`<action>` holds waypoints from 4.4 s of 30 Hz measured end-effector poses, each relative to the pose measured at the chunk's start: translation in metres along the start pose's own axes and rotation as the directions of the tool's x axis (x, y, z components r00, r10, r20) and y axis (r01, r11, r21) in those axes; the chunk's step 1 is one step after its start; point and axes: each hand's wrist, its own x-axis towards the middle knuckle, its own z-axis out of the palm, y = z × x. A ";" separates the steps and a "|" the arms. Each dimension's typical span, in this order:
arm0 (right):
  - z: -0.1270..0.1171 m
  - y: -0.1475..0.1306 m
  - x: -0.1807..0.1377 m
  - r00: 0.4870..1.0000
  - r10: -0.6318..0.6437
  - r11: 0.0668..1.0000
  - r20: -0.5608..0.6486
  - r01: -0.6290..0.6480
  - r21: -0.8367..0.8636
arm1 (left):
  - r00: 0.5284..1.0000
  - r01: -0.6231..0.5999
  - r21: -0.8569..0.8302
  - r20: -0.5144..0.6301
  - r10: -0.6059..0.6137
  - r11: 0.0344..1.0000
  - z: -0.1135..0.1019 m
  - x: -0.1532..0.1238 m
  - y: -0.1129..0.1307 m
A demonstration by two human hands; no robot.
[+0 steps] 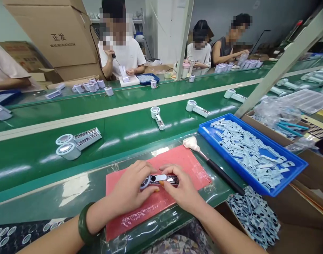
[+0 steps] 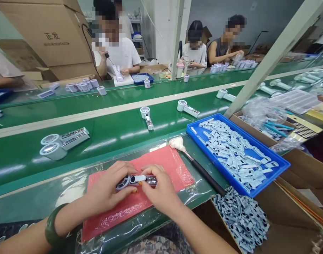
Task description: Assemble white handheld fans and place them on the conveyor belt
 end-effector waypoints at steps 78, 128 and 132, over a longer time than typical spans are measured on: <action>-0.221 0.020 0.042 0.914 0.122 0.225 -0.388 -0.406 -0.886 | 0.996 0.073 0.673 -0.011 -0.089 0.736 -0.057 0.201 -0.127; -0.030 -0.040 -0.002 0.985 -0.097 0.696 0.142 0.169 -0.698 | 0.994 -0.111 0.063 0.010 0.110 0.992 0.000 0.008 0.003; -0.011 -0.043 0.000 0.978 0.021 0.635 0.210 0.149 -0.758 | 0.993 -0.119 0.115 -0.003 0.121 0.986 0.001 0.007 0.004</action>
